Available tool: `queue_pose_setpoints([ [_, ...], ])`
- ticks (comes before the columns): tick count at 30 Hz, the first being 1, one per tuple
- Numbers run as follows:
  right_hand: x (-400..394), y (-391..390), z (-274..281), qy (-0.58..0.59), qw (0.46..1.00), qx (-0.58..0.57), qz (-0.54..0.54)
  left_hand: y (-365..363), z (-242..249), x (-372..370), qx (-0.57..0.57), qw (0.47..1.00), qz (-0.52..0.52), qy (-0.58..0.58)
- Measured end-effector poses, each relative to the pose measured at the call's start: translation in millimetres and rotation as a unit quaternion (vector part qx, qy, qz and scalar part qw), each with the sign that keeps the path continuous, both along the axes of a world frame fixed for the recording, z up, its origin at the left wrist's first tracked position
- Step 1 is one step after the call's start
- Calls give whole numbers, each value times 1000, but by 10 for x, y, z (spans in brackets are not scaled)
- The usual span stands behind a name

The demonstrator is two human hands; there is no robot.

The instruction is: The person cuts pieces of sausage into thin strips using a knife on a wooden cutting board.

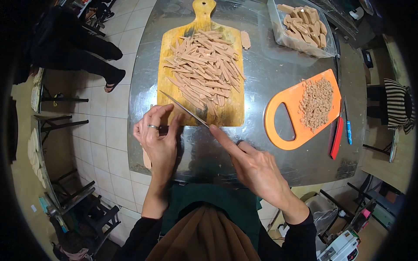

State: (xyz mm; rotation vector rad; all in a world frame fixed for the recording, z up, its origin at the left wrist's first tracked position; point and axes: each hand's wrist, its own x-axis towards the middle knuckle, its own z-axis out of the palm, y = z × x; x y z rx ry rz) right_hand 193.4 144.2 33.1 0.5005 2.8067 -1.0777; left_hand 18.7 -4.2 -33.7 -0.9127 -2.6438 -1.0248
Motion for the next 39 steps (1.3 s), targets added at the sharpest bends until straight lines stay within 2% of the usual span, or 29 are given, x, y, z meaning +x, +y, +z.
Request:
queue_pose_setpoints([
  [11,-104,87,166,-58,998,-4,36,33,-86,-19,14,1000,-3,3],
  [17,-230,43,28,-67,997,-2,38,34,-82,-7,23,1000,-5,-20],
  [20,-405,69,8,-60,997,-36,32,36,-87,-6,17,1000,2,-15],
  [23,-523,119,-123,20,996,-88,16,43,-125,12,20,1000,13,-3],
  [26,-564,134,-114,16,997,-74,23,43,-134,13,30,999,13,4],
  [29,-462,114,-140,60,996,-66,23,33,-155,16,45,999,12,-5],
  [32,-343,93,22,-11,998,-50,21,32,-153,15,49,999,12,-5],
  [39,-255,67,94,-52,998,-26,31,10,-157,13,49,999,2,-20],
])
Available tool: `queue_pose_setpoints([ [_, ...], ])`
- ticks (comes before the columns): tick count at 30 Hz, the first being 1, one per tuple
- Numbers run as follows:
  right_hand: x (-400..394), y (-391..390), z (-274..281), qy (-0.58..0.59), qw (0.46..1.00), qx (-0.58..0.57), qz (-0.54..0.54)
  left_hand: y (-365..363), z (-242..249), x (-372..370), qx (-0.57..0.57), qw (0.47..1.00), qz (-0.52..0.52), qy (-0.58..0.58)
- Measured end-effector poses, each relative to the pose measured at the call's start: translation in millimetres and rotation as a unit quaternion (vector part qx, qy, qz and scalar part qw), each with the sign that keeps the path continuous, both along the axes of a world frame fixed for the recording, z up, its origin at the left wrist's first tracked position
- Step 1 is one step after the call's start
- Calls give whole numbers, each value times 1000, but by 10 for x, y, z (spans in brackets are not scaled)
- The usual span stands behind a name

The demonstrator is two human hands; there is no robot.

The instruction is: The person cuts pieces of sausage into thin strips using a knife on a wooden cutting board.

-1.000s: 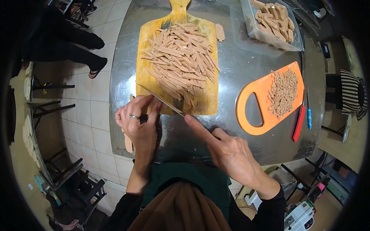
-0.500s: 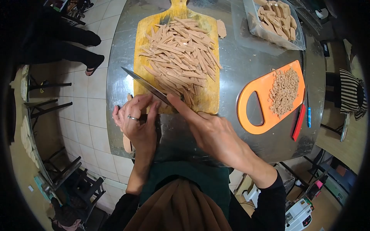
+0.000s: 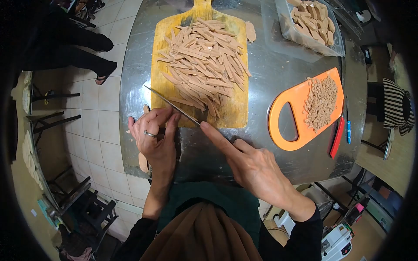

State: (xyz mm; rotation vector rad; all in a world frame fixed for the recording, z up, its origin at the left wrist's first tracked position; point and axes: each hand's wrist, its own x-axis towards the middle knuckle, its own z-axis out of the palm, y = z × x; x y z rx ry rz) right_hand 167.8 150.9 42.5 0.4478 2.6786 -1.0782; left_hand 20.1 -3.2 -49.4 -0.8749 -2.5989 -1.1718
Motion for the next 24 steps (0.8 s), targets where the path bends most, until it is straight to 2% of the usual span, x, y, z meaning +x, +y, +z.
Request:
queue_pose_setpoints([
  [12,-161,-99,-104,-12,1000,24,9,-20,23,-2,0,1000,-11,-16],
  [14,-256,-91,-156,-3,1000,6,0,-20,2,3,7,1000,-7,-9],
  [17,-343,-67,-252,76,996,-47,-24,-11,15,5,8,1000,-5,-13],
  [24,-290,25,-245,98,995,-30,-12,-5,-50,7,21,1000,8,16],
])
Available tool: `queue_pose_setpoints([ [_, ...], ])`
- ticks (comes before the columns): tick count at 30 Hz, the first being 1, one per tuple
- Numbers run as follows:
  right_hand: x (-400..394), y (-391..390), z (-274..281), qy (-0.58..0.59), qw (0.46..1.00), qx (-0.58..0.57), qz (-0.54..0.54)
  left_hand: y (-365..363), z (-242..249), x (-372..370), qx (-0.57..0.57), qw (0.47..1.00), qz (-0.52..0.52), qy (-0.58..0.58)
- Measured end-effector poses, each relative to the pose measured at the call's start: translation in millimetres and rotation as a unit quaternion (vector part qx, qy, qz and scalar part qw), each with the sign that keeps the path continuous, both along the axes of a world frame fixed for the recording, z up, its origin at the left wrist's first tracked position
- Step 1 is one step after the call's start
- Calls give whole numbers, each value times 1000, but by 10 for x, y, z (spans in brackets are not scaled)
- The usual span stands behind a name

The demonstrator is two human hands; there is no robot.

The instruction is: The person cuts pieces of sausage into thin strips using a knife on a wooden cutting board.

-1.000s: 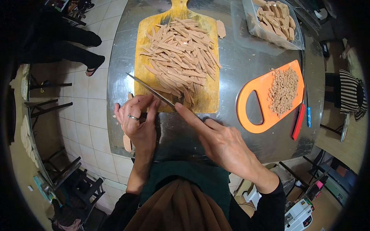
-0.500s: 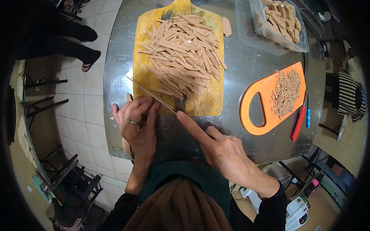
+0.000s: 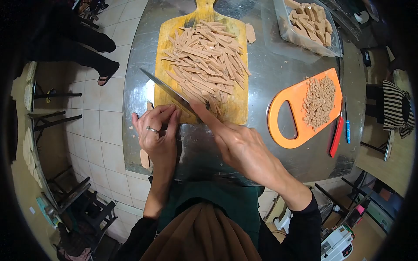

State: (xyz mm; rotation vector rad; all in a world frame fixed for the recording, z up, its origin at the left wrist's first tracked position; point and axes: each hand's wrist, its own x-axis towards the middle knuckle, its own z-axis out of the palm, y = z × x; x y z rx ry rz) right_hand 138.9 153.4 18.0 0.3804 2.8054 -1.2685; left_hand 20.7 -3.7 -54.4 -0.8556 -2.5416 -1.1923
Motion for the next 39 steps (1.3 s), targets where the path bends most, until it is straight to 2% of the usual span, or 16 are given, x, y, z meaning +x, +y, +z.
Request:
queue_pose_setpoints([
  [8,246,-109,155,-54,998,31,2,-3,-2,-5,3,1000,-5,5],
  [23,74,-213,71,-85,991,98,19,-47,59,-15,6,999,-30,-44],
  [26,-112,-200,73,-101,993,56,-8,-39,65,-10,11,999,-27,-42],
  [29,-182,-76,-119,18,999,-15,-24,-28,53,9,5,999,-13,-30],
  [30,-220,-51,6,-57,994,-75,-49,-24,56,14,-1,1000,-8,-30],
  [35,-109,75,154,-28,995,-61,-73,-10,191,5,-44,998,-2,-49],
  [39,66,138,195,-5,993,-44,-112,-100,271,-74,0,994,-25,-104],
])
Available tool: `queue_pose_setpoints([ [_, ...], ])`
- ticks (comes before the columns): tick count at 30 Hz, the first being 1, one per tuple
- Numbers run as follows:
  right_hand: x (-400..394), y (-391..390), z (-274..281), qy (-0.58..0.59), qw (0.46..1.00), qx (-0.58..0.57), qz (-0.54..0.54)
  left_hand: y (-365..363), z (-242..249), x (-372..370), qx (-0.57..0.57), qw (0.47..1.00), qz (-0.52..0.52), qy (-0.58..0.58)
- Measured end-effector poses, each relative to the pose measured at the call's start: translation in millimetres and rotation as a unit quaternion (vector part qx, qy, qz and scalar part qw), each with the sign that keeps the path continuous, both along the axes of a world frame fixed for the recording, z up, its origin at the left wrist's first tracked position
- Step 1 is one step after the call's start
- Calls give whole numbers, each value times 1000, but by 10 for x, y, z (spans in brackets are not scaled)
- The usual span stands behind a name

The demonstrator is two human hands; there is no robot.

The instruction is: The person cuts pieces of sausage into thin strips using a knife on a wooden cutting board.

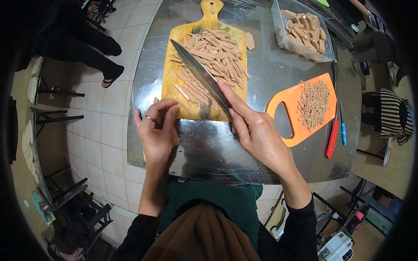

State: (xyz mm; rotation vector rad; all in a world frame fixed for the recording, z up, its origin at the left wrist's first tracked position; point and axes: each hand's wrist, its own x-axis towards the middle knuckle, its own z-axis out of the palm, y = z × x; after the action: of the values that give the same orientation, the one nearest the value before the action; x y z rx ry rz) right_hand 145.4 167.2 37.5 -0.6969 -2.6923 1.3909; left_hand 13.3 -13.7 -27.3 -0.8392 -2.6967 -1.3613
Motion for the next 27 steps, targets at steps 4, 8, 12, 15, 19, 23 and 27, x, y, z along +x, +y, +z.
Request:
queue_pose_setpoints([
  [4,136,-78,100,-27,999,2,20,-160,39,-204,28,999,27,-28],
  [8,242,-226,42,-15,996,21,86,-364,54,-477,-80,996,-25,-3],
  [12,261,-305,-64,-48,992,30,109,-386,174,-580,-145,984,-84,-59],
  [15,271,-273,-86,-35,994,43,97,-386,225,-654,-166,977,-122,-46],
  [19,251,-182,-75,-49,994,51,79,-379,187,-746,-153,976,-148,-50],
  [23,251,-154,-119,-32,995,60,71,-413,214,-820,-115,972,-130,-157],
  [27,249,-139,-115,-45,996,38,65,-353,375,-644,3,994,-89,-66],
])
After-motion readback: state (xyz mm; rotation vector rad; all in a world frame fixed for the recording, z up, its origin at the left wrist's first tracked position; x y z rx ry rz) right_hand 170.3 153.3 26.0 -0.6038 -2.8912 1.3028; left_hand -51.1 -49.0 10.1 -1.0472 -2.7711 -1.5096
